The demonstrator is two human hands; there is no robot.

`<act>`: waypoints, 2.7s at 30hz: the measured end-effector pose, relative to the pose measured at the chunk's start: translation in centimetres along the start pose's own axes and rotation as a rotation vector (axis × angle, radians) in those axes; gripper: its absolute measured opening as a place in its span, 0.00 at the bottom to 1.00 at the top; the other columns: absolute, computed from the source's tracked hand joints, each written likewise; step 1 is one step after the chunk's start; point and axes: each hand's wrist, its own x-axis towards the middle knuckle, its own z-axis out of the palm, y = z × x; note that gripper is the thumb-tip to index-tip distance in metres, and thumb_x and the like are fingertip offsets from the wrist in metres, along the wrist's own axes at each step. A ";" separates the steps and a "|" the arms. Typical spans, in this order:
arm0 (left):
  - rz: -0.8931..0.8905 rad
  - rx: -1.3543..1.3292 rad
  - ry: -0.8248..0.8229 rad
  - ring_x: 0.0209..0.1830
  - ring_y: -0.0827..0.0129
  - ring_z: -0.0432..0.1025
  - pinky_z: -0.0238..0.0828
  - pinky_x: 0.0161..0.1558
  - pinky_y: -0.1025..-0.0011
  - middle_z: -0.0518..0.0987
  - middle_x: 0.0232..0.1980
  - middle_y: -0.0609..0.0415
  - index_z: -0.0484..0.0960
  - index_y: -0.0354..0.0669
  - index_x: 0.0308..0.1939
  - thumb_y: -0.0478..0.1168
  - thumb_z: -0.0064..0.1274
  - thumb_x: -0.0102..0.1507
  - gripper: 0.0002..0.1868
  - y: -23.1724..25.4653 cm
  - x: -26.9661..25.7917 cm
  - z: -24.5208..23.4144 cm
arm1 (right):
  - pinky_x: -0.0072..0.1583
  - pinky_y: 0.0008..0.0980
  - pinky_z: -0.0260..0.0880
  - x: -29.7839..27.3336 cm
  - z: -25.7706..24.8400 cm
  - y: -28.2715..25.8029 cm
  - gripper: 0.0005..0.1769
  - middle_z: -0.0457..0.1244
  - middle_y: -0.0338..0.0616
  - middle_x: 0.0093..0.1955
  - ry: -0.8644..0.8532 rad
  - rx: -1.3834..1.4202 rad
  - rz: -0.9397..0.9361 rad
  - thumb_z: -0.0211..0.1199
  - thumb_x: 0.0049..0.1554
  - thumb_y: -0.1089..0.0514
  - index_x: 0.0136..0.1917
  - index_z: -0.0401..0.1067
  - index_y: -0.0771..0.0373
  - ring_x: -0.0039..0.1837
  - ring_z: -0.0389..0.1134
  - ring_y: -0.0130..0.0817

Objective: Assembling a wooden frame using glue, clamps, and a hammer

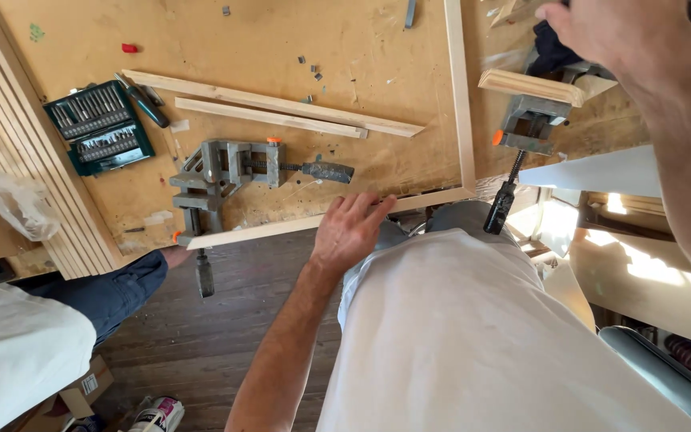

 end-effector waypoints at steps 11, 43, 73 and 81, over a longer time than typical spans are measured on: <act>-0.023 0.061 0.104 0.41 0.58 0.71 0.66 0.40 0.59 0.77 0.49 0.51 0.80 0.46 0.60 0.31 0.50 0.65 0.19 1.5 1.1 0.9 | 0.38 0.38 0.64 -13.9 -8.6 -5.2 0.23 0.68 0.39 0.41 -0.461 0.991 0.053 0.56 0.63 0.35 0.66 0.73 0.40 0.39 0.66 0.38; -0.324 -0.495 0.068 0.64 0.48 0.72 0.72 0.60 0.56 0.76 0.59 0.45 0.76 0.41 0.66 0.44 0.61 0.65 0.26 6.8 6.3 -3.4 | 0.60 0.40 0.72 -23.5 -5.4 -12.8 0.31 0.70 0.53 0.55 -0.305 2.427 0.422 0.68 0.49 0.74 0.66 0.68 0.67 0.56 0.70 0.38; -0.334 -0.874 0.309 0.47 0.58 0.77 0.74 0.55 0.67 0.81 0.44 0.56 0.88 0.52 0.41 0.17 0.59 0.49 0.25 8.9 5.2 -8.7 | 0.56 0.48 0.76 -20.8 -12.4 -14.4 0.15 0.67 0.60 0.54 -0.044 2.089 0.542 0.67 0.56 0.68 0.54 0.66 0.73 0.57 0.71 0.51; 0.322 -0.373 0.344 0.48 0.60 0.73 0.68 0.54 0.64 0.78 0.43 0.55 0.80 0.47 0.37 0.33 0.44 0.71 0.11 11.5 5.2 -9.3 | 0.52 0.40 0.77 -20.0 -12.4 -15.7 0.14 0.67 0.47 0.42 -0.425 2.948 0.422 0.57 0.66 0.57 0.60 0.71 0.68 0.44 0.72 0.35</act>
